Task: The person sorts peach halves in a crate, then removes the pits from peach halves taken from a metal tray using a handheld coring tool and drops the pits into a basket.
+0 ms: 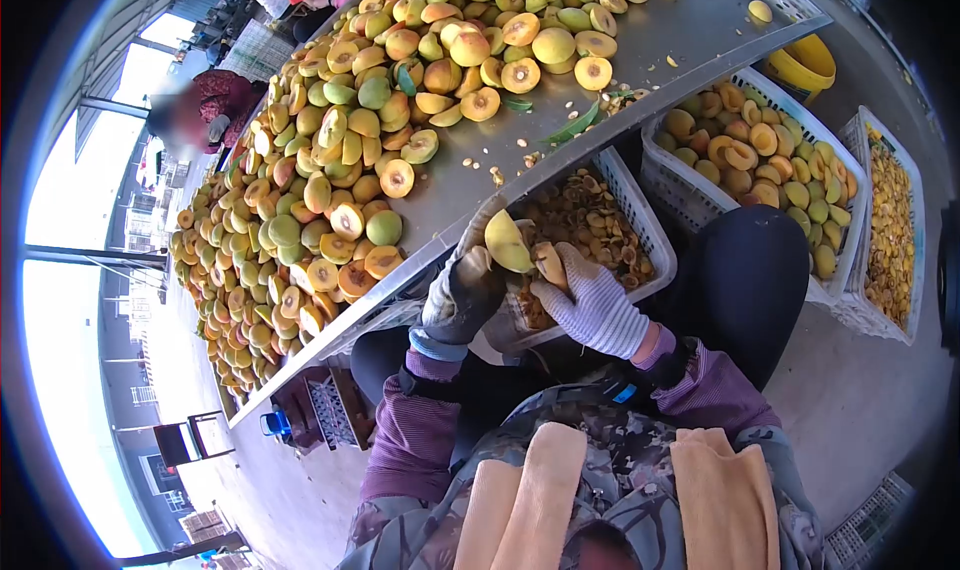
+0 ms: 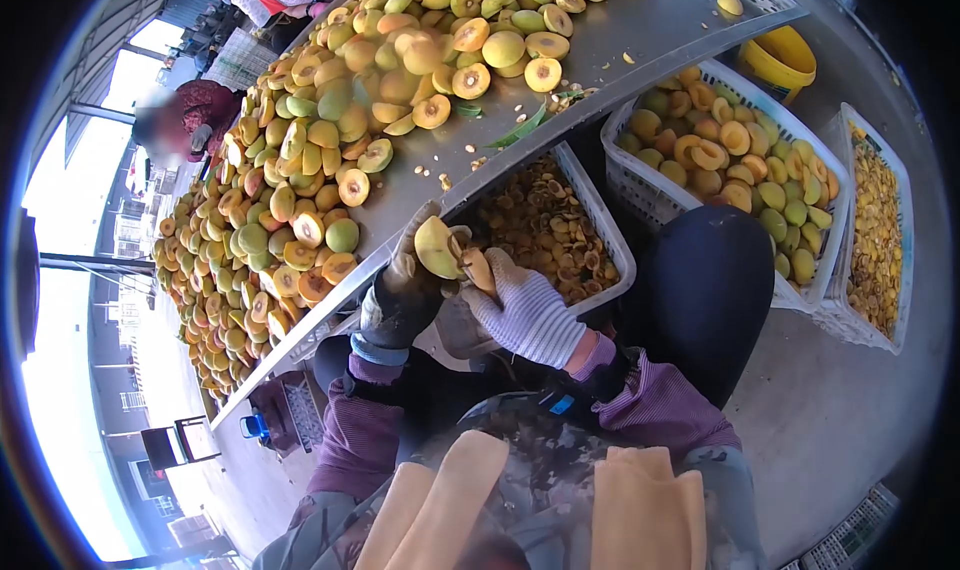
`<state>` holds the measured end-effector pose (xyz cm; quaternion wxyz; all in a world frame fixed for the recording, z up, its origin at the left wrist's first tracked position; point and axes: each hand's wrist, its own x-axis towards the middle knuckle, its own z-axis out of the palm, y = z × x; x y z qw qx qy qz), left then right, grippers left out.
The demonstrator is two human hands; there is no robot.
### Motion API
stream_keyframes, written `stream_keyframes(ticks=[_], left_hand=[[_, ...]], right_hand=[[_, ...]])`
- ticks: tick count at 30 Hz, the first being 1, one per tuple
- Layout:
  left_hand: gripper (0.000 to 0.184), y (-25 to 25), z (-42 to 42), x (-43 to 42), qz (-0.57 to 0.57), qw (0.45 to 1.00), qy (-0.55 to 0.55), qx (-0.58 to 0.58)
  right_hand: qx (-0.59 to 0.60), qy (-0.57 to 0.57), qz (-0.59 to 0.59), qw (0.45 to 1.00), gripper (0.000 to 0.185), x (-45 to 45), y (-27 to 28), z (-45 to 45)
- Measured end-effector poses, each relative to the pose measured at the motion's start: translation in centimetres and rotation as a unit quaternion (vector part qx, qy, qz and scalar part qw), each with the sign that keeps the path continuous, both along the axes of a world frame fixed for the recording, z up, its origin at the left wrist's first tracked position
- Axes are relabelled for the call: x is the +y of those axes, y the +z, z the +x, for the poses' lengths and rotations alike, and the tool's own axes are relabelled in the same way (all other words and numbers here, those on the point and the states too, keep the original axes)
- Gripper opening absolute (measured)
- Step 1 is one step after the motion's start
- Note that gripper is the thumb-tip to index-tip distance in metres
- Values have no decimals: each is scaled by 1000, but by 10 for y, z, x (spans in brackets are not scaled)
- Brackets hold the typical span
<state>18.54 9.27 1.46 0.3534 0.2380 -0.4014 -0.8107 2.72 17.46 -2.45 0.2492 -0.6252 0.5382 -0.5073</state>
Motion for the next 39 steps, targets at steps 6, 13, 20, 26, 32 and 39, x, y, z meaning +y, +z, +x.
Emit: stream_keyframes(ticks=[6,13,20,26,32,39], left_hand=[[71,-13,8,5,63,997,52,12],[65,-10,13,9,-36,997,48,-50],[63,-7,6,15,-49,994,74,-69],[51,-10,-2,19,-136,977,110,-119],[72,-19,-2,11,-226,941,120,-223],[63,-16,23,-2,-290,905,29,-309]], right_hand=[[89,35,40,995,42,17,8,18],[120,10,59,991,39,13,15,16],[144,6,76,987,35,13,13,18],[132,15,110,985,34,13,8,22],[75,51,106,990,32,17,-1,24],[147,32,125,981,29,14,-3,17]])
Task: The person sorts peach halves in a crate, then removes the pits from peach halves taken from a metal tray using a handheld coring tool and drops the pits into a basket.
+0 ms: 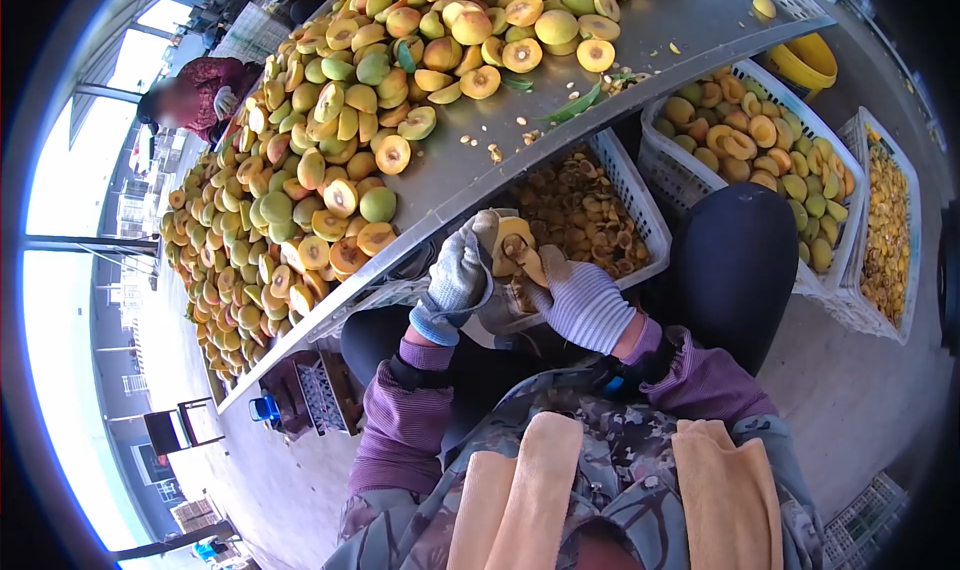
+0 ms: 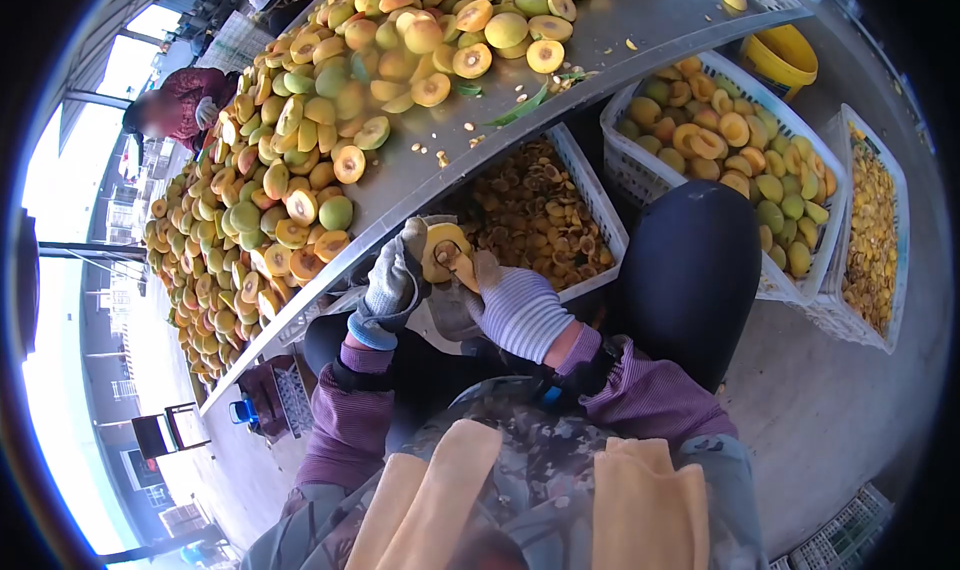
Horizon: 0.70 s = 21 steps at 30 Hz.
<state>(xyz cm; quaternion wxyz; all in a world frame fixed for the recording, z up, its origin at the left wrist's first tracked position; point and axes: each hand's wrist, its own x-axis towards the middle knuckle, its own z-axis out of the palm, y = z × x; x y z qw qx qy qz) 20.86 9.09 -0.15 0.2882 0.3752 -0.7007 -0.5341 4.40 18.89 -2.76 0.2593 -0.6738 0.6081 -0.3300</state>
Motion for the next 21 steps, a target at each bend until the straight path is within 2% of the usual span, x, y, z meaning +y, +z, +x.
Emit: stream_keyframes(ticks=[1,3,5,7,8,11,12,14,15,16,19,21], left_hand=[[64,13,4,0,0,998,-22,-53],[62,23,6,1,88,994,8,-70],[64,35,3,15,174,977,86,-90],[43,16,11,14,49,997,56,10],[45,17,7,13,136,987,63,60],[52,4,10,13,-65,997,-7,-45],[53,5,4,15,-37,999,9,-24],[53,4,0,16,136,977,35,157],[52,0,1,15,275,908,44,313],[52,-4,0,14,400,795,49,453],[46,-1,-15,15,378,813,107,430],[49,2,-22,20,346,832,115,418]], right_hand=[[12,0,-6,1000,28,0,4,-1],[34,-1,-17,999,27,0,10,0],[-7,-48,-53,997,27,-3,7,0],[-45,-73,-74,994,28,-6,6,-4],[-65,-76,-76,992,28,-6,6,-6],[-97,-57,-54,992,28,-4,6,-2],[-95,-49,-43,993,28,-3,6,1],[-97,-35,-30,994,29,0,6,7],[-99,-30,-28,994,30,1,6,9],[-100,-26,-27,994,30,1,5,10],[-102,-30,-57,993,33,0,2,13],[-106,-36,-76,991,35,-2,0,14]])
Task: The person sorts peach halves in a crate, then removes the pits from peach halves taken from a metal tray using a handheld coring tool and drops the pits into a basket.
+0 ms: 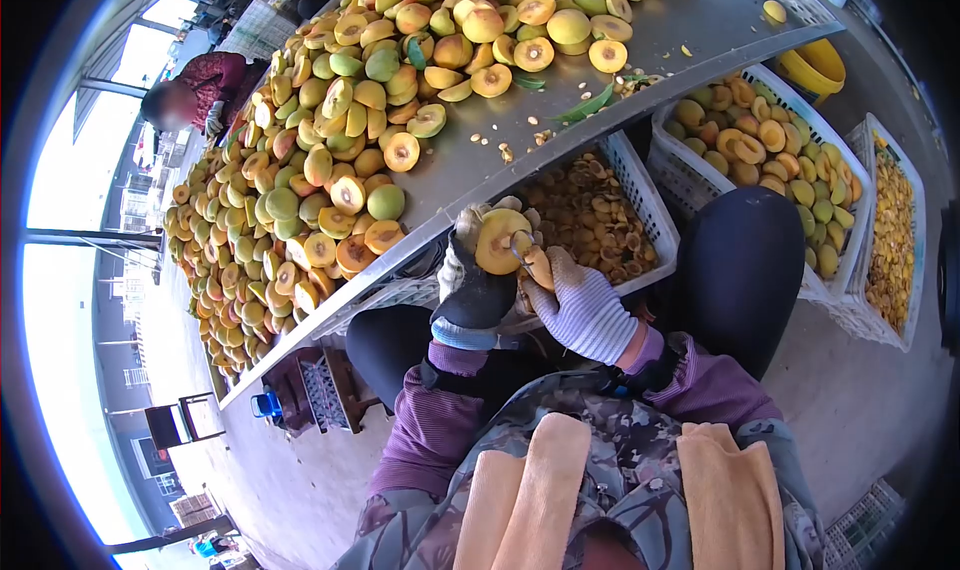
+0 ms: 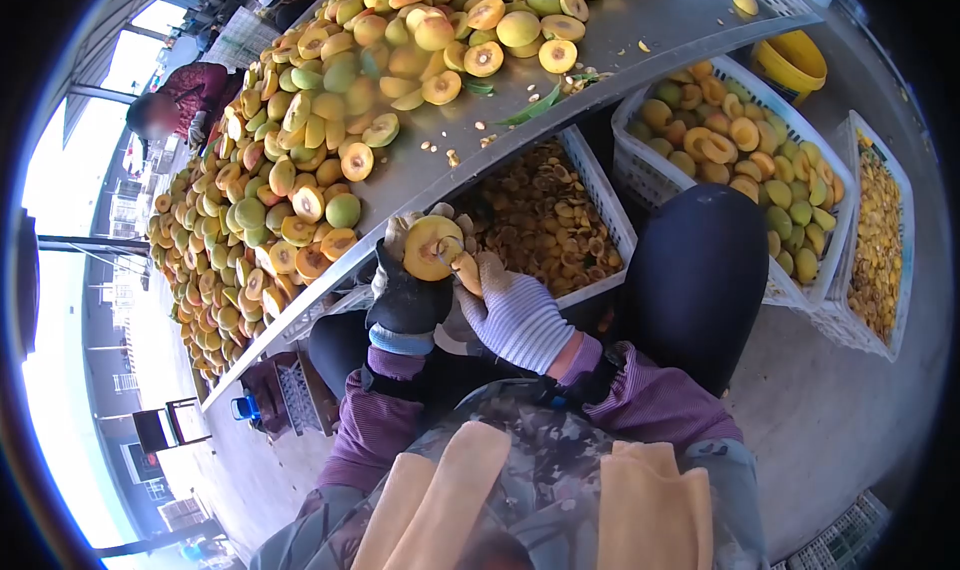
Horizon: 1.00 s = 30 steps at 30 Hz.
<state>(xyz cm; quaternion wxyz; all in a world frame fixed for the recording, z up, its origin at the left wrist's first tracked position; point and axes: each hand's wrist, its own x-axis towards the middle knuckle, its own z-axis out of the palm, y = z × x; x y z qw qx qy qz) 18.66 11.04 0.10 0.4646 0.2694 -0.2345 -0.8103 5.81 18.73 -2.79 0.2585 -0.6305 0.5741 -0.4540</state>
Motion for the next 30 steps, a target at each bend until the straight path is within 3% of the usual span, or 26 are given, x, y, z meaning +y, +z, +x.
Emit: stream_keyframes(ticks=[8,14,17,20,23,26,29,30], left_hand=[[45,-3,-14,3,-81,997,9,5],[47,-8,-16,2,-143,988,17,-60],[39,-1,-15,4,-190,974,-1,-127],[44,-14,-11,-7,-228,971,-40,-64],[58,-10,-8,-5,-225,960,-56,-157],[65,11,4,-10,-147,957,-148,-202],[59,18,7,-7,-143,954,-127,-233],[57,18,7,-4,-152,950,-116,-248]], right_hand=[[-25,-1,9,1000,32,0,-2,-1],[-96,47,66,992,23,2,11,-5],[-160,48,7,986,22,0,0,1],[-327,158,234,902,26,0,34,-18],[-370,209,348,836,30,-3,33,-30],[-203,150,137,958,31,-6,7,-20],[-90,118,75,986,31,-3,-3,-11],[-93,121,109,982,30,-1,0,-8]])
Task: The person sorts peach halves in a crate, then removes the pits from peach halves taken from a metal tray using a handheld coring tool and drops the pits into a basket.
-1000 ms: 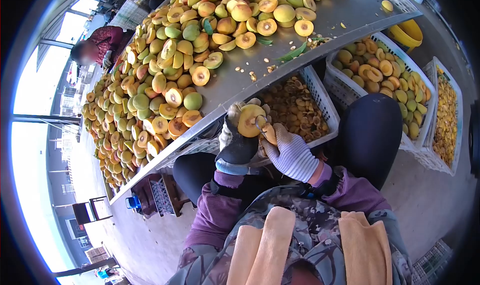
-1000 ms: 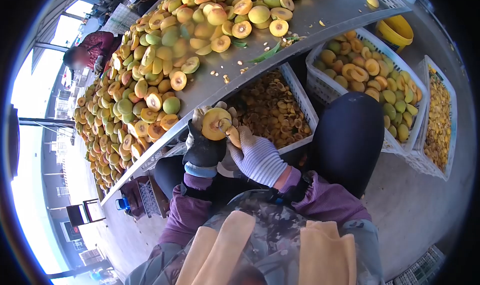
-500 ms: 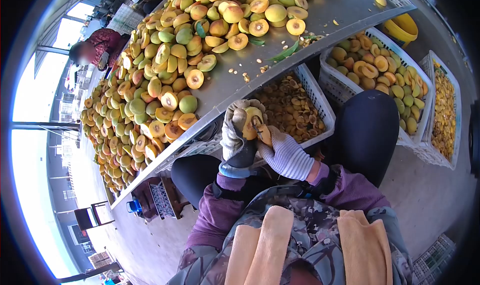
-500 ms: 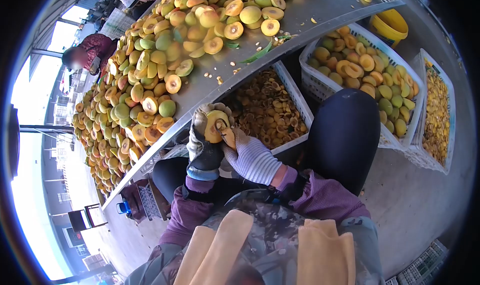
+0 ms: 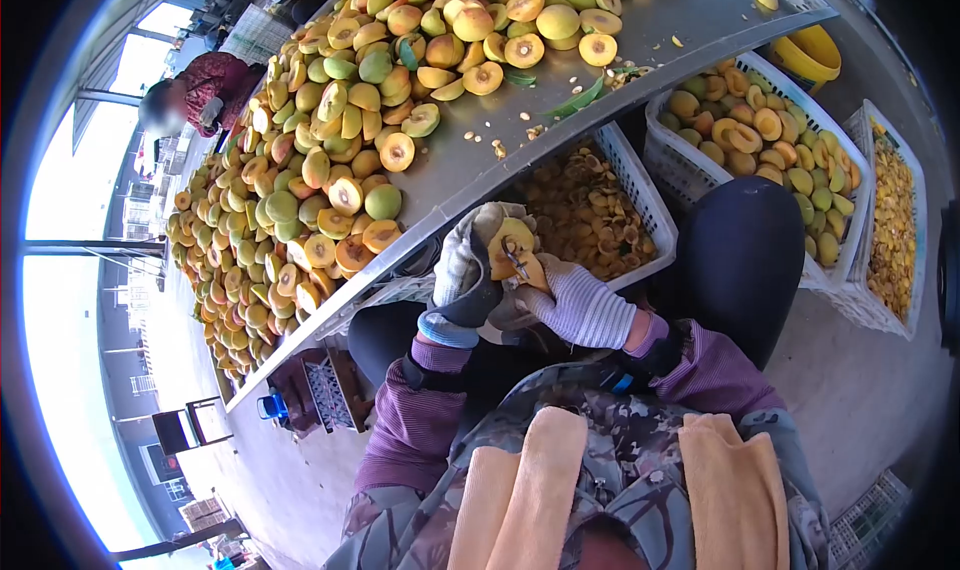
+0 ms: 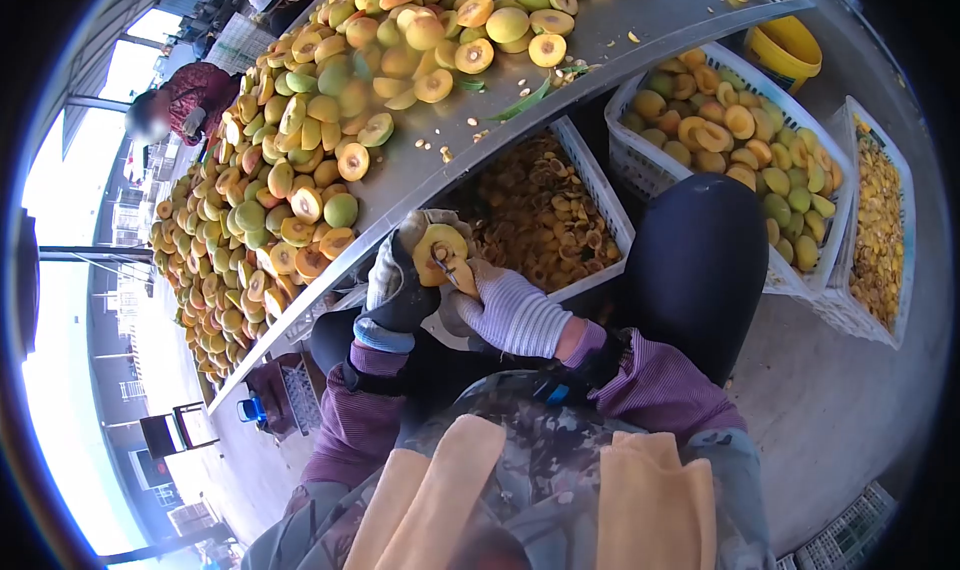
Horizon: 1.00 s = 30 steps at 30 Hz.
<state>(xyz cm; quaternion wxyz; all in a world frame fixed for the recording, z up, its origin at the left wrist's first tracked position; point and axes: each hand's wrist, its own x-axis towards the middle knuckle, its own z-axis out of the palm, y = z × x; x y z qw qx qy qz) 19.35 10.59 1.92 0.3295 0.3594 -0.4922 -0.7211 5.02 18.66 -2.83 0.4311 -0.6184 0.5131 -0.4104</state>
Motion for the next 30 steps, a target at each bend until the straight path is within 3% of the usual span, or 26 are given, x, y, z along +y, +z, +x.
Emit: stream_keyframes(ticks=[2,4,7,9,11,13,14,16,18,20,23,24,26,30], left_hand=[[49,-8,-6,2,-6,997,64,32],[45,-15,-14,6,-35,991,123,44],[38,-25,-26,9,-122,971,203,-24],[43,-27,-36,12,-202,945,245,-83],[43,-15,-28,7,-89,986,133,-47],[55,-5,-20,0,24,999,36,-31],[57,-6,-16,-5,20,1000,-5,-5],[62,-16,-9,-14,13,995,-85,45],[58,-21,-10,-15,-62,990,-105,77],[57,-17,-15,-13,-85,988,-104,82],[54,6,-26,-9,-147,976,-84,-136],[54,5,-26,-8,-135,981,-73,-118],[53,0,-23,-9,-116,989,-52,-81],[51,-3,-14,-13,-137,982,-132,-13]], right_hand=[[6,7,65,998,30,1,7,3],[5,12,35,999,29,1,3,4],[-46,4,-7,999,27,1,-1,7],[-99,4,-16,995,26,0,-4,8],[-154,10,-5,988,26,-1,-6,7],[-217,89,199,951,26,3,17,-6],[-245,128,296,914,27,5,25,-11],[-269,128,275,914,27,9,19,-8],[-259,132,265,920,25,10,32,-11],[-222,86,162,958,25,11,24,-5],[-151,39,51,986,26,8,7,2],[-126,30,21,991,26,7,5,3],[-213,65,92,971,24,12,17,-3],[-316,164,260,897,22,11,29,-13]])
